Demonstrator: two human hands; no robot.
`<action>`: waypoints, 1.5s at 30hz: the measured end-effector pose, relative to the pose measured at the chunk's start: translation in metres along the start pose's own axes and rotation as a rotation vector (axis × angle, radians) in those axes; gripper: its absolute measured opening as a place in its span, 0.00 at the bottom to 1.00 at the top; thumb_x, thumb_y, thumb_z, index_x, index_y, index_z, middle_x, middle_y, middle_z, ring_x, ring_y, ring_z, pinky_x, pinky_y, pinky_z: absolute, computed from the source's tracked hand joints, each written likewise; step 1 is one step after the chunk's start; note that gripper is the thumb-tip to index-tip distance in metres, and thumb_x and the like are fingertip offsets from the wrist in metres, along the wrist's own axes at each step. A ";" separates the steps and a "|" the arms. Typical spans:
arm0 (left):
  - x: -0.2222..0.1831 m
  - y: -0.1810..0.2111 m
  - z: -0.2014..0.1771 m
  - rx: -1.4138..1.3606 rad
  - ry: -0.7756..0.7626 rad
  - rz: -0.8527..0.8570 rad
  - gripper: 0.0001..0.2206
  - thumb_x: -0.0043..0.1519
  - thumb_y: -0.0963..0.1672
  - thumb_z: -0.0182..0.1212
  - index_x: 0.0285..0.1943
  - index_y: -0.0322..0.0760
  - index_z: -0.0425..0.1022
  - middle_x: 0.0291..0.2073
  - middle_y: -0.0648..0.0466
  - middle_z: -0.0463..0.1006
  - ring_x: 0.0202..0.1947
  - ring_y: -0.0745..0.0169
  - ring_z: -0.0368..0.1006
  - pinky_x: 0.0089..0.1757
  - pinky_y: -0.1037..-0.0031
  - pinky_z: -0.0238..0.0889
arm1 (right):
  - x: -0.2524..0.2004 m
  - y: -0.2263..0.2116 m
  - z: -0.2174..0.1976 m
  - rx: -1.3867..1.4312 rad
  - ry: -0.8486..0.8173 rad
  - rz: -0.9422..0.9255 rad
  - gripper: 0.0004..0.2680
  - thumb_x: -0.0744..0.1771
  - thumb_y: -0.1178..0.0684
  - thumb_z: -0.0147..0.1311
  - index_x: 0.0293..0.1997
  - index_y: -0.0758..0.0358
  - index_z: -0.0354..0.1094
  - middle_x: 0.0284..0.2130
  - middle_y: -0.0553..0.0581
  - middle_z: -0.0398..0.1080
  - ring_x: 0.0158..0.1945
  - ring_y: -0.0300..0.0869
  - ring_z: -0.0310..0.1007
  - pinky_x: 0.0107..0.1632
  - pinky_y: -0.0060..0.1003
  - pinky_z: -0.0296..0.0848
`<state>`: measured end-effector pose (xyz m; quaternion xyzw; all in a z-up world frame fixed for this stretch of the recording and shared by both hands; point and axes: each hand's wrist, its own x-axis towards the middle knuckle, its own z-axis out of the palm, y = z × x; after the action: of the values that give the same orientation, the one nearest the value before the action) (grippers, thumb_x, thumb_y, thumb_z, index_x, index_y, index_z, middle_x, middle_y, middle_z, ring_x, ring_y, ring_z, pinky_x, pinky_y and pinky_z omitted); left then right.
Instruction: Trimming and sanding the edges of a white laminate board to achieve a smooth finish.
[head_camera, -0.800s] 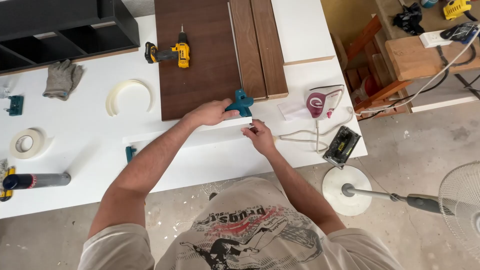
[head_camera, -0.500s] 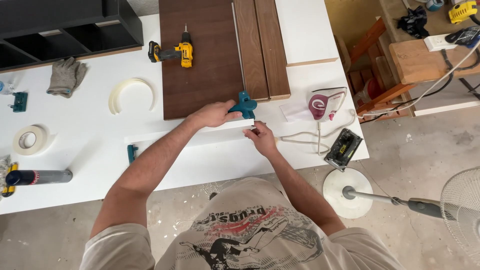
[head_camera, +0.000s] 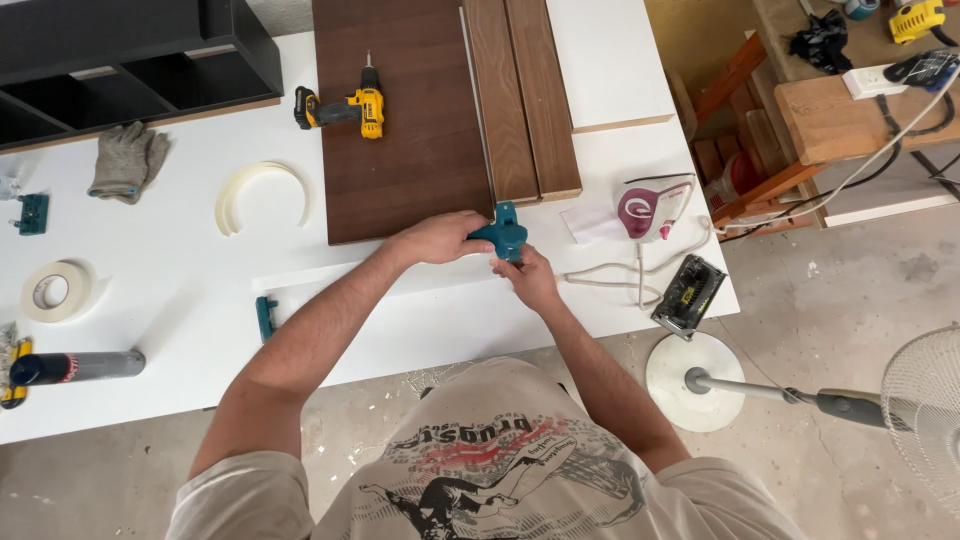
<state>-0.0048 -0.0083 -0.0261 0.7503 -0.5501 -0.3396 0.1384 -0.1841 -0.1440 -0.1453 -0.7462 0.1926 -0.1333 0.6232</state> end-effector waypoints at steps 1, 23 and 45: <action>-0.001 0.001 0.002 0.000 -0.001 0.002 0.28 0.71 0.58 0.46 0.67 0.34 0.67 0.58 0.40 0.75 0.58 0.39 0.72 0.53 0.55 0.69 | 0.000 -0.003 0.000 0.000 0.002 0.001 0.06 0.68 0.55 0.64 0.40 0.65 0.70 0.29 0.56 0.75 0.33 0.41 0.77 0.44 0.38 0.78; 0.011 -0.026 0.090 0.536 0.543 0.107 0.21 0.69 0.55 0.50 0.58 0.36 0.69 0.37 0.49 0.75 0.41 0.50 0.79 0.44 0.59 0.70 | 0.003 -0.074 -0.056 0.201 -0.305 0.389 0.32 0.69 0.27 0.39 0.64 0.75 0.62 0.43 0.73 0.75 0.46 0.59 0.78 0.51 0.52 0.78; -0.018 -0.004 0.080 0.299 0.798 0.148 0.44 0.57 0.52 0.74 0.80 0.37 0.53 0.63 0.43 0.67 0.64 0.44 0.66 0.61 0.54 0.59 | 0.028 0.003 -0.087 0.369 -0.035 0.353 0.25 0.66 0.42 0.64 0.64 0.72 0.63 0.42 0.61 0.70 0.42 0.44 0.75 0.39 0.34 0.75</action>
<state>-0.0573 0.0229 -0.0805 0.7931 -0.5491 0.0712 0.2539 -0.1979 -0.2333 -0.1333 -0.5768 0.2815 -0.0422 0.7657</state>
